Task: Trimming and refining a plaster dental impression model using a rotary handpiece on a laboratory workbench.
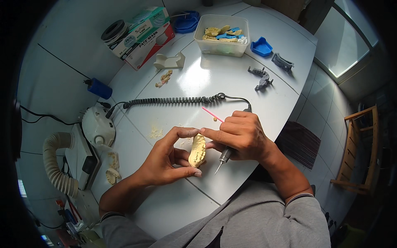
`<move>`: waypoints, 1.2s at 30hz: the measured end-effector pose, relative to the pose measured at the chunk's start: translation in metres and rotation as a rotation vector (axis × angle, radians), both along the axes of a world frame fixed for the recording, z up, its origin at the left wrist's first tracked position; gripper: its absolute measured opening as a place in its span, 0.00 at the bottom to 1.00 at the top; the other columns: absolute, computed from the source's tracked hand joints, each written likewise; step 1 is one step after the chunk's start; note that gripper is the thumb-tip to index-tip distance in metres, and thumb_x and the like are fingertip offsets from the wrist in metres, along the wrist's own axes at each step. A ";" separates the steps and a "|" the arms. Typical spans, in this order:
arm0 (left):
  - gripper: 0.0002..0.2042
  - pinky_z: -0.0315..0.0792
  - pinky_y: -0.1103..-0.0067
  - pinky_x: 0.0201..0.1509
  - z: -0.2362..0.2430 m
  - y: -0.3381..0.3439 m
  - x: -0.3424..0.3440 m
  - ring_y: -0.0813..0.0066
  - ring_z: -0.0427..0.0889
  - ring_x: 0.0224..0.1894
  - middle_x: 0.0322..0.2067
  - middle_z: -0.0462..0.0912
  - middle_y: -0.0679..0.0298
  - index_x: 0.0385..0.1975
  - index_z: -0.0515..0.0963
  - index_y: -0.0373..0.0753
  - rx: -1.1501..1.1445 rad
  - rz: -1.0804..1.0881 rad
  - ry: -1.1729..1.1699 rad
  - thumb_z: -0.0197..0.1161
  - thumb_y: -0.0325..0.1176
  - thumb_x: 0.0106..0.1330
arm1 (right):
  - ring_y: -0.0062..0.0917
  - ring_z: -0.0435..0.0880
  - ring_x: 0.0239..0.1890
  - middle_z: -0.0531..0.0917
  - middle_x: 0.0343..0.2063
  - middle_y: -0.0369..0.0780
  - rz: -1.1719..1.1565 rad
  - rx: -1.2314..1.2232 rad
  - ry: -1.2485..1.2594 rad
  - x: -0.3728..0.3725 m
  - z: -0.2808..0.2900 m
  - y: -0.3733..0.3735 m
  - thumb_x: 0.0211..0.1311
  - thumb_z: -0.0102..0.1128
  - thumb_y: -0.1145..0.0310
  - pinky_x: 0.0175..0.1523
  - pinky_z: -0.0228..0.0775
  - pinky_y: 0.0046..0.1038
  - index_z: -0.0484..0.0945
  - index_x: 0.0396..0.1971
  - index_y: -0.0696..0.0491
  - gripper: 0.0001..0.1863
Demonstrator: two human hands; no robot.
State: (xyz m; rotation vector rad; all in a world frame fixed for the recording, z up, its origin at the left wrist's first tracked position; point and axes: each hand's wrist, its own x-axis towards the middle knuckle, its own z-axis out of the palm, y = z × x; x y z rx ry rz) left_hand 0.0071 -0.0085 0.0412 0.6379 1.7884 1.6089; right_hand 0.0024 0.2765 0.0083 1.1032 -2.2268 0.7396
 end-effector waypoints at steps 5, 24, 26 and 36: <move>0.43 0.95 0.73 0.57 0.005 0.003 0.001 0.63 0.95 0.56 0.67 0.78 0.51 0.78 0.64 0.34 0.002 0.020 0.034 0.85 0.25 0.66 | 0.18 0.74 0.18 0.74 0.16 0.27 -0.007 0.013 0.001 0.000 0.001 0.001 0.68 0.81 0.51 0.28 0.61 0.28 0.96 0.51 0.48 0.19; 0.36 0.87 0.68 0.48 -0.023 -0.016 -0.012 0.61 0.89 0.46 0.48 0.83 0.54 0.56 0.84 0.32 -0.292 0.145 0.758 0.90 0.48 0.52 | 0.29 0.81 0.37 0.79 0.36 0.35 -0.087 0.305 -0.208 -0.005 0.011 0.001 0.65 0.79 0.59 0.48 0.69 0.38 0.85 0.54 0.45 0.20; 0.35 0.86 0.68 0.47 -0.024 -0.017 -0.012 0.60 0.88 0.46 0.47 0.83 0.54 0.55 0.84 0.33 -0.314 0.154 0.755 0.90 0.49 0.53 | 0.28 0.81 0.38 0.79 0.37 0.35 -0.064 0.325 -0.189 -0.009 0.011 -0.002 0.65 0.79 0.59 0.49 0.69 0.37 0.85 0.55 0.44 0.21; 0.37 0.83 0.69 0.44 -0.026 -0.019 -0.013 0.62 0.86 0.45 0.46 0.79 0.55 0.63 0.83 0.30 -0.214 0.137 0.634 0.87 0.48 0.59 | 0.28 0.82 0.42 0.81 0.40 0.33 -0.037 0.365 -0.165 -0.021 0.014 -0.003 0.65 0.78 0.58 0.53 0.69 0.38 0.91 0.59 0.43 0.22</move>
